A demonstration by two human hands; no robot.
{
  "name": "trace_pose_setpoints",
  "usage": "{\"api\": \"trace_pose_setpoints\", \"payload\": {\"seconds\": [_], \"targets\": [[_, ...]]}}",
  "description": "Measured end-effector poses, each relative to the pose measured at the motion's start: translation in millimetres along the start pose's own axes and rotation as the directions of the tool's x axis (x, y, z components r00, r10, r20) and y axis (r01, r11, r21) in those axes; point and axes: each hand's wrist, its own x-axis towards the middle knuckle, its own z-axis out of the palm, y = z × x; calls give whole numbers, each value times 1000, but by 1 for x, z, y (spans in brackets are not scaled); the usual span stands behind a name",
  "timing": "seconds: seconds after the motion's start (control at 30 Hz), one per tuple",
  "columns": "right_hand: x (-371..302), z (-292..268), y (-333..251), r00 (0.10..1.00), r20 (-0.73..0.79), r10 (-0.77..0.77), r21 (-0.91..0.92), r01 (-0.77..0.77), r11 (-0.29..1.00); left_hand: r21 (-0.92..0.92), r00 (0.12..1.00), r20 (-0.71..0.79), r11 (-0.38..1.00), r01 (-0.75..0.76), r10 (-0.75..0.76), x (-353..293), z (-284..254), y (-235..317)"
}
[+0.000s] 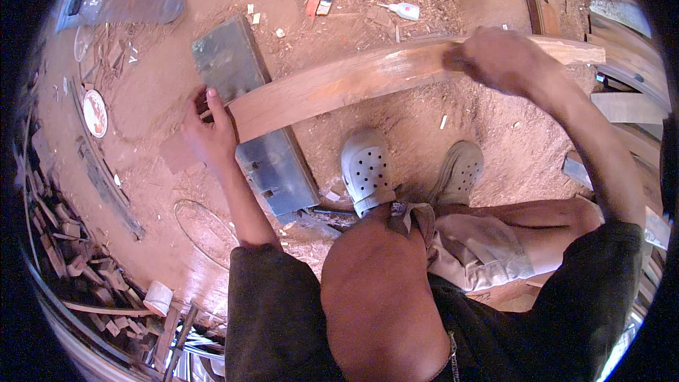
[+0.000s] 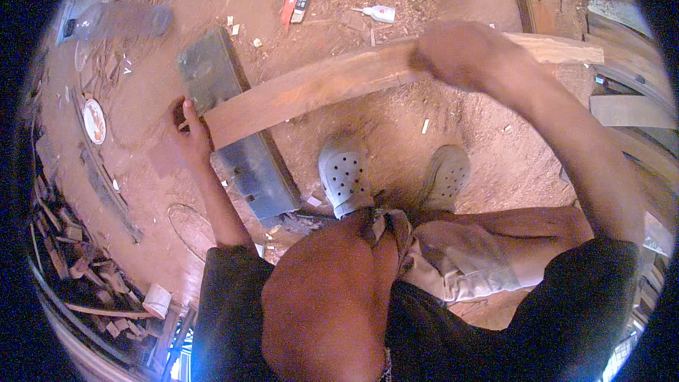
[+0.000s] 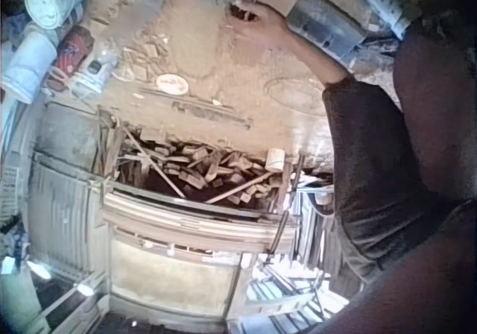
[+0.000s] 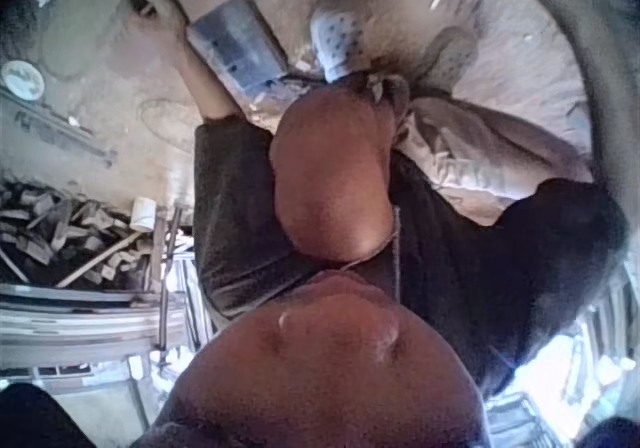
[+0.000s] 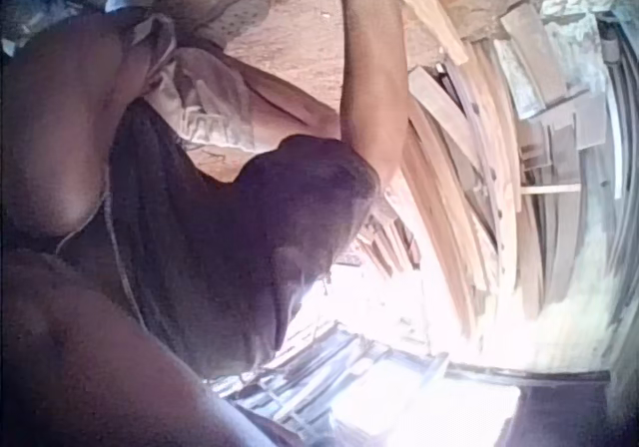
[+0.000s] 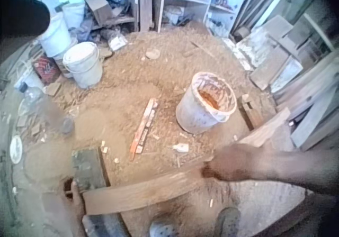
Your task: The person applies a brown finish to a long, curved wooden piece using a small brush. They repeatedly dip the brush into a bucket of finish and spread it along the wood's surface, occasionally adjusting the wood's position on the floor.
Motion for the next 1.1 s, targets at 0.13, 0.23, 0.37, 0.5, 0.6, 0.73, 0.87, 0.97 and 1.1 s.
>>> {"api": "trace_pose_setpoints", "payload": {"seconds": [0.13,0.23,0.37,0.5,0.6,0.73,0.87,0.97,1.1], "targets": [[-29,19,13,947,-322,2,457,153,876,53,1000,-18,998,-19,20,-3,-9,1],[-41,48,-52,839,-433,328,752,135,645,70,1000,-15,998,-2,3,-1,-9,15],[-18,95,-149,758,-478,444,851,274,447,71,1000,-6,997,0,1,-1,-6,14],[11,106,-206,717,-447,535,868,204,452,61,1000,3,998,-14,14,0,-7,10],[27,116,-215,704,-423,570,864,126,487,47,1000,-4,999,-14,14,1,-5,13],[4,107,-217,837,-275,474,872,9,490,71,1000,-7,998,4,-3,-2,-10,16],[-20,69,-196,927,-323,192,734,117,669,53,1000,-3,998,-23,24,2,-3,5],[9,24,-176,933,-357,-42,452,212,867,5,1000,-1,1000,-3,3,2,-5,-1],[28,10,-153,906,-371,-206,149,277,949,30,999,23,999,-28,27,1,-6,9]]}}
